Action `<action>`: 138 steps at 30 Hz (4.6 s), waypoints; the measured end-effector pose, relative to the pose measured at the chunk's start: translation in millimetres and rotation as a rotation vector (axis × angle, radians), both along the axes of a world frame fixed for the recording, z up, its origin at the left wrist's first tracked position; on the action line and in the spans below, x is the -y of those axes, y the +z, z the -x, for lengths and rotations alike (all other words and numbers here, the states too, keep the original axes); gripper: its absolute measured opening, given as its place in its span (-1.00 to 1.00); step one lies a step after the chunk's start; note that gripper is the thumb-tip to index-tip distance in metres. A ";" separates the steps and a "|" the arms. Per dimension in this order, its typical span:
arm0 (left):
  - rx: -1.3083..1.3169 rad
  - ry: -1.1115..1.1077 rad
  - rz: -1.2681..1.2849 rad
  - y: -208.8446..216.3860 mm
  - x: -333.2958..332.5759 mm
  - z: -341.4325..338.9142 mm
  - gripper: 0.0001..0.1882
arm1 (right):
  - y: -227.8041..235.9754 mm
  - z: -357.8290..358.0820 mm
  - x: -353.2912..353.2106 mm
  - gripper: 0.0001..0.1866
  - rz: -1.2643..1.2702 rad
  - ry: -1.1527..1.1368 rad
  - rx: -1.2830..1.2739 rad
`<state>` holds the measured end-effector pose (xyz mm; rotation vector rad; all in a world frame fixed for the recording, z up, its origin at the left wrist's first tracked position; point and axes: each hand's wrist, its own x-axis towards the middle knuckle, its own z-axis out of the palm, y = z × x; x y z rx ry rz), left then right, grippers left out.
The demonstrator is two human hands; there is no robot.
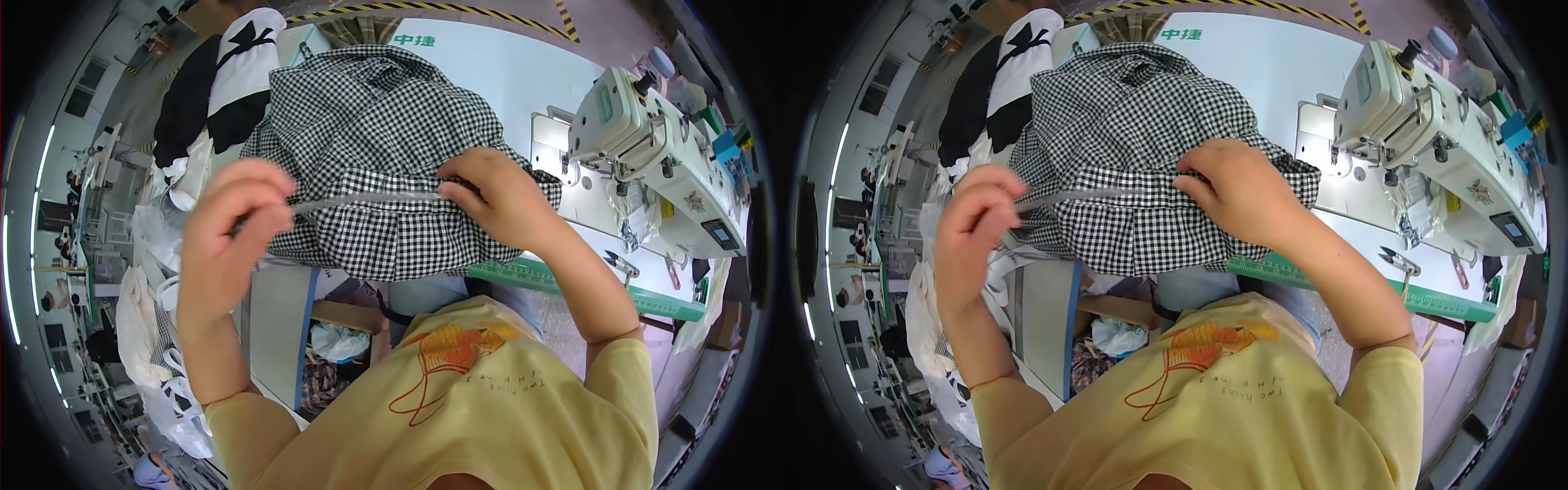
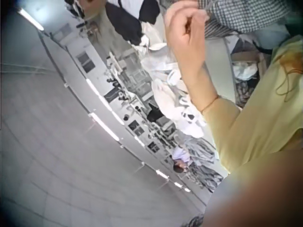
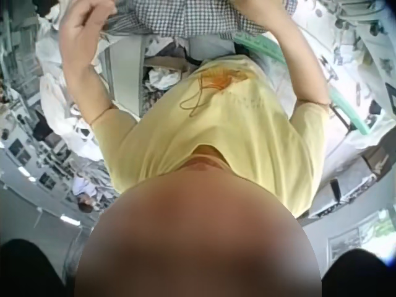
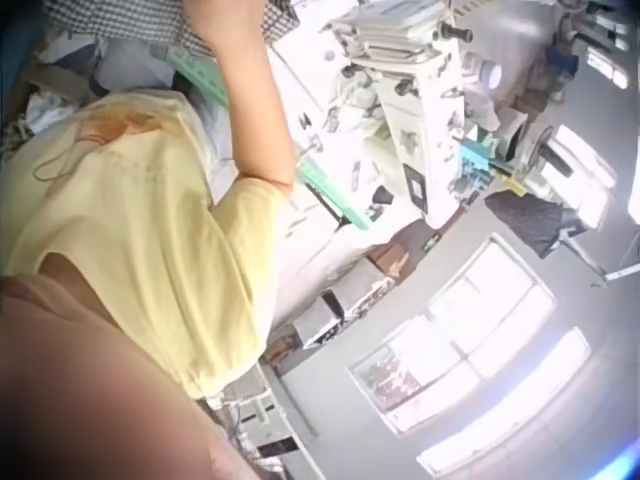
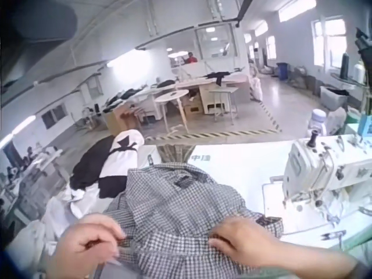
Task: The person is threading a drawstring through the waistband of checkered pants and inspecting the garment at a factory workbench.
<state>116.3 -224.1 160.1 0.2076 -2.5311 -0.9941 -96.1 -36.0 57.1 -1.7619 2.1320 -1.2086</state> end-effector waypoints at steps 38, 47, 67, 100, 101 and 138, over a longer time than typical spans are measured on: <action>0.221 -0.207 -0.517 -43.6 -2.8 22.8 -0.83 | -6.4 -2.5 -25.6 -0.75 0.144 0.047 1.058; 0.298 -0.031 -0.696 -35.5 -12.0 24.2 -0.84 | 13.6 -7.8 -28.3 -0.82 0.238 -0.003 0.467; 0.257 0.133 -0.677 -34.6 -28.1 17.6 -0.79 | 11.3 -9.0 -14.2 -0.84 0.403 -0.096 0.071; -0.018 -0.089 -0.083 -52.5 -25.7 35.1 -0.81 | 24.3 -19.7 -6.4 -0.78 0.255 0.087 0.131; 0.059 -0.161 -0.184 -52.7 -24.5 35.2 -0.82 | 24.7 -19.6 -6.5 -0.79 0.260 0.082 0.113; 0.108 -0.103 -0.463 -51.0 -27.0 26.1 -0.78 | 63.1 -9.6 -18.9 -0.68 -0.174 0.222 0.270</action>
